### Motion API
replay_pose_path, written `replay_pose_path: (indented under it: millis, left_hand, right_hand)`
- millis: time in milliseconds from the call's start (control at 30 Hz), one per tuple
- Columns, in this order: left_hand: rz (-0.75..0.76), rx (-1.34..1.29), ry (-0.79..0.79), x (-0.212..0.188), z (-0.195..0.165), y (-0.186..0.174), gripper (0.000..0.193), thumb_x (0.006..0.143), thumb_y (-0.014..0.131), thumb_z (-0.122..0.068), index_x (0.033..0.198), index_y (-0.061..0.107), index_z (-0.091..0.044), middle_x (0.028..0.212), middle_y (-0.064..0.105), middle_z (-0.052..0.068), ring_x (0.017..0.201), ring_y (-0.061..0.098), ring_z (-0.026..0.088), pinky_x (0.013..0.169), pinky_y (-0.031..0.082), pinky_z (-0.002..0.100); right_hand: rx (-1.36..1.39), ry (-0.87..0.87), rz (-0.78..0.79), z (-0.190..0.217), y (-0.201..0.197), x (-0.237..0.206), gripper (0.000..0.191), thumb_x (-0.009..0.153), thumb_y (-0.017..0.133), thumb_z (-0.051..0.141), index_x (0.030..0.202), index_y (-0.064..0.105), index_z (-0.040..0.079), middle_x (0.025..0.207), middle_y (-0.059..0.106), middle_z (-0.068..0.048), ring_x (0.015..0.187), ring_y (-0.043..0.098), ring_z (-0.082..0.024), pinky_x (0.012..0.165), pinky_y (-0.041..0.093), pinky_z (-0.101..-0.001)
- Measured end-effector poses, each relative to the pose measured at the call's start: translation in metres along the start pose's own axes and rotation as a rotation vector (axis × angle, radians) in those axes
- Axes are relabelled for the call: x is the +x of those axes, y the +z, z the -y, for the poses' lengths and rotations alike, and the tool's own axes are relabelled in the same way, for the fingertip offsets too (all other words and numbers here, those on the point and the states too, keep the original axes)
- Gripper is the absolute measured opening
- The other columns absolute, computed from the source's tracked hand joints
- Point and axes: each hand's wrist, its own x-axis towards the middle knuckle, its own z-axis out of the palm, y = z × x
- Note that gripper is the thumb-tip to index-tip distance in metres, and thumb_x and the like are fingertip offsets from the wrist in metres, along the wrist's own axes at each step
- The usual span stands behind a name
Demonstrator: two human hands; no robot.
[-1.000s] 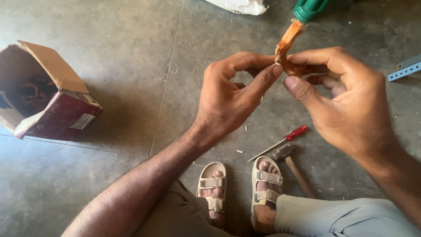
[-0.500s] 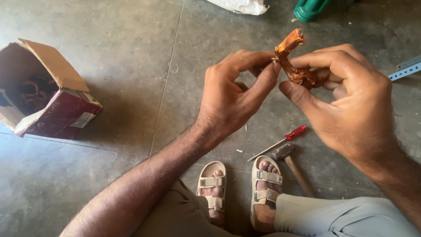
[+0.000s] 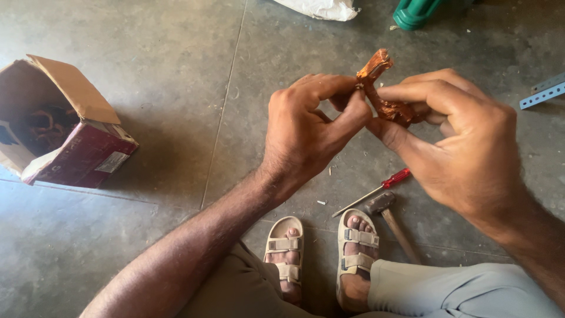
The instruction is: The person sits on the floor and uses pliers and a hammer to remove copper windings from a small transformer core. They repeatedly strike the windings, pull them off by hand, and place the removed copper into a nearby cardboard box.
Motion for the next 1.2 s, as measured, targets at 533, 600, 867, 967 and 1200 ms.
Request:
replay_pose_path:
  millis: [533,600,867,967,1200]
  left_hand:
    - [-0.066,0.001,-0.017,0.001,0.006,0.006,0.015,0.096,0.07,-0.018,0.098,0.076,-0.005,0.089,0.078,0.006,0.079,0.075,0.01,0.069,0.065,0.026]
    - [-0.08,-0.051,-0.056,0.004,0.008,0.007,0.014,0.097,0.067,-0.016,0.099,0.076,-0.005,0.091,0.079,0.006,0.083,0.076,0.009,0.072,0.067,0.025]
    - [0.122,-0.275,-0.109,-0.005,-0.006,0.005,0.029,0.099,0.069,-0.026,0.121,0.071,-0.006,0.111,0.075,0.007,0.101,0.075,0.01,0.071,0.067,0.026]
    - [0.171,-0.306,-0.097,-0.004,-0.008,0.0,0.028,0.101,0.069,-0.028,0.12,0.074,-0.009,0.11,0.076,0.004,0.104,0.075,0.01,0.074,0.068,0.026]
    - [0.178,-0.254,-0.084,-0.002,-0.011,-0.004,0.026,0.101,0.069,-0.029,0.117,0.077,-0.01,0.107,0.078,0.002,0.105,0.074,0.01,0.075,0.067,0.024]
  right_hand:
    - [0.13,0.079,0.008,0.002,0.002,0.002,0.032,0.091,0.081,0.003,0.119,0.068,-0.005,0.116,0.071,-0.016,0.107,0.076,-0.022,0.095,0.059,-0.0311]
    - [0.183,0.085,-0.006,0.003,0.001,0.003,0.031,0.094,0.078,0.001,0.122,0.067,-0.006,0.12,0.07,-0.016,0.11,0.075,-0.022,0.096,0.06,-0.0313]
    - [0.215,0.035,-0.099,0.012,-0.004,0.01,0.03,0.09,0.074,-0.008,0.117,0.061,-0.009,0.12,0.059,-0.014,0.115,0.071,-0.024,0.1,0.057,-0.0325]
    - [0.157,0.001,-0.111,0.017,-0.004,0.008,0.03,0.09,0.076,-0.009,0.116,0.062,-0.008,0.121,0.058,-0.014,0.115,0.07,-0.025,0.1,0.058,-0.0327]
    - [-0.146,-0.173,-0.114,0.019,-0.007,0.008,0.031,0.086,0.083,-0.01,0.11,0.064,-0.011,0.113,0.061,-0.02,0.104,0.072,-0.028,0.089,0.06,-0.0334]
